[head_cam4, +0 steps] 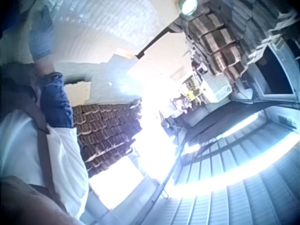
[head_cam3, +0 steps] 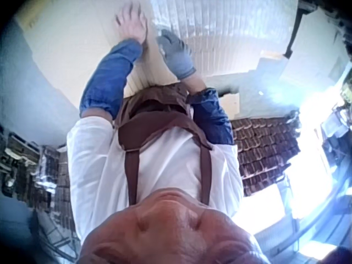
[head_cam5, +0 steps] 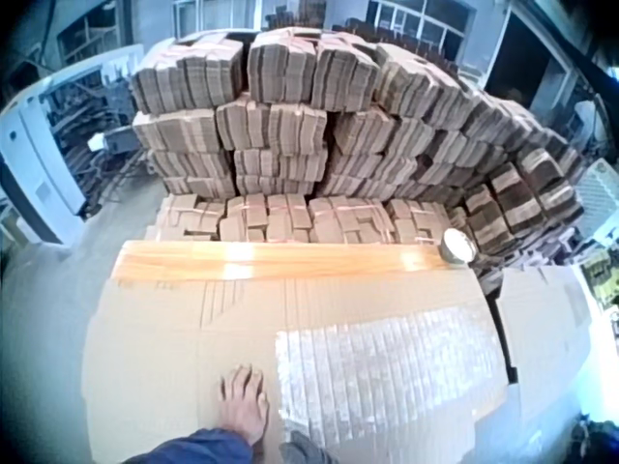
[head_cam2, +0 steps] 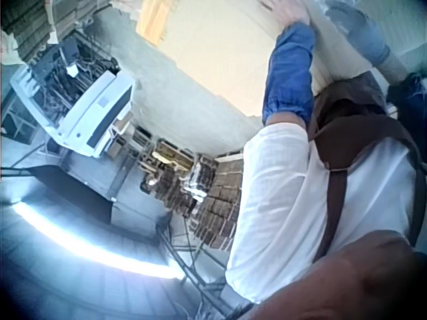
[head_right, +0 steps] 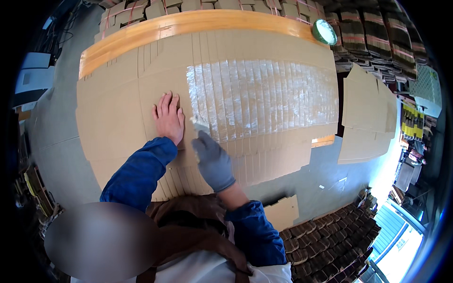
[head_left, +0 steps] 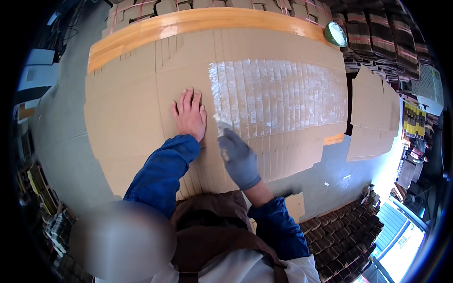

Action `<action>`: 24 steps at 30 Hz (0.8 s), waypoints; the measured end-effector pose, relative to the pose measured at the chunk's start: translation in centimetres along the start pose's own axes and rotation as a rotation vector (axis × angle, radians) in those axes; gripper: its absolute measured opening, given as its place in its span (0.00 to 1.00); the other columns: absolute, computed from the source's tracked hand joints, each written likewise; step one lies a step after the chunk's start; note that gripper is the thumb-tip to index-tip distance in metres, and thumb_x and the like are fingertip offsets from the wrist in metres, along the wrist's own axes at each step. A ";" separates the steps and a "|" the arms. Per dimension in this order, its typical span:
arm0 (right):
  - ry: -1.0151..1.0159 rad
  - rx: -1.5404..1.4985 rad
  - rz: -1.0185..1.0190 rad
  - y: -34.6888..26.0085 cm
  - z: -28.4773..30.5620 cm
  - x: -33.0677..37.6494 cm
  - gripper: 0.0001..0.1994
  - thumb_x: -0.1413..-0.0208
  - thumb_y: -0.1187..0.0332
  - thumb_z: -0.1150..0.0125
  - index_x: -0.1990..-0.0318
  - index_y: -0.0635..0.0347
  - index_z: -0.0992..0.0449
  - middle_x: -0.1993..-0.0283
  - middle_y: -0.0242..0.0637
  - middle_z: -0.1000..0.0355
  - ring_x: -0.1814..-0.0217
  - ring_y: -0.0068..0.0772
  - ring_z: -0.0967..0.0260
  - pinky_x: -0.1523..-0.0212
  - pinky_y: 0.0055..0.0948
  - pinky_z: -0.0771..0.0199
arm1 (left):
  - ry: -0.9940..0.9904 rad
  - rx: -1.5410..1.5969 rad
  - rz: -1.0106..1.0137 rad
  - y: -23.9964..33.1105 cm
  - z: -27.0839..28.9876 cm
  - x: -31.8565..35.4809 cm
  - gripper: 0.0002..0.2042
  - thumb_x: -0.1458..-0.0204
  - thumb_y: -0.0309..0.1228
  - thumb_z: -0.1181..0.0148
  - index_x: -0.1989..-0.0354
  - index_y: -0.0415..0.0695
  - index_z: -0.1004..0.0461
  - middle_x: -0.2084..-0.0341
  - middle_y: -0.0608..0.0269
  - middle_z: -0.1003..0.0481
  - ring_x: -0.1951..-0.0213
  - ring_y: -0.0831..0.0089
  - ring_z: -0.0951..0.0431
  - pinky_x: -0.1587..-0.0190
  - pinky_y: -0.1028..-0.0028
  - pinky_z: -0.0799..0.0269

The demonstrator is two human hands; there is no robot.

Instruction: The person applies a white adhesive substance to a large flat piece of cardboard using a brush. After coating the surface, the person picks up the cardboard and places it on a stack of similar items. The person then handles a yellow printed box and additional cardboard pieces.

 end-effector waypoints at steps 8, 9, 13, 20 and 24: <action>0.128 -0.010 -0.118 -0.1 2.3 2.4 0.13 0.51 0.75 0.41 0.56 0.55 0.25 0.47 0.45 0.30 0.56 0.48 0.26 0.59 0.37 0.24 | -0.015 -0.007 0.009 -0.3 0.6 0.3 0.22 0.42 0.34 0.53 0.38 0.48 0.40 0.37 0.58 0.44 0.33 0.61 0.49 0.34 0.49 0.59; 0.110 -0.022 -0.118 -1.3 1.2 3.0 0.12 0.51 0.74 0.40 0.57 0.55 0.25 0.47 0.45 0.30 0.57 0.48 0.26 0.60 0.37 0.24 | -0.005 0.007 -0.002 -0.1 0.4 0.1 0.22 0.43 0.34 0.52 0.39 0.48 0.40 0.36 0.59 0.44 0.33 0.61 0.49 0.34 0.49 0.59; 0.191 -0.041 -0.229 1.2 1.1 3.0 0.12 0.52 0.73 0.39 0.58 0.52 0.26 0.50 0.43 0.28 0.60 0.47 0.25 0.62 0.37 0.24 | 0.008 -0.009 0.005 -0.4 0.4 0.2 0.22 0.43 0.34 0.51 0.39 0.49 0.40 0.36 0.60 0.44 0.33 0.62 0.49 0.34 0.48 0.58; 0.173 -0.024 -0.239 0.2 -0.1 4.1 0.12 0.52 0.74 0.39 0.58 0.54 0.25 0.50 0.41 0.28 0.62 0.45 0.25 0.64 0.35 0.23 | 0.012 0.016 0.000 -0.1 0.4 -0.1 0.21 0.42 0.32 0.54 0.39 0.47 0.40 0.37 0.57 0.44 0.34 0.59 0.49 0.34 0.49 0.58; 0.163 -0.104 -0.229 0.0 0.3 4.1 0.12 0.52 0.73 0.40 0.58 0.54 0.25 0.49 0.41 0.28 0.60 0.46 0.26 0.61 0.37 0.24 | 0.010 0.004 -0.006 -0.2 0.2 0.0 0.21 0.42 0.33 0.55 0.39 0.47 0.40 0.37 0.58 0.44 0.33 0.60 0.49 0.34 0.49 0.59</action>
Point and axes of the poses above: each hand's wrist, its own x-axis away from the middle knuckle, its own z-axis out of the back of the hand, y = z × x, the point moved 3 cm from there along -x, towards the middle knuckle
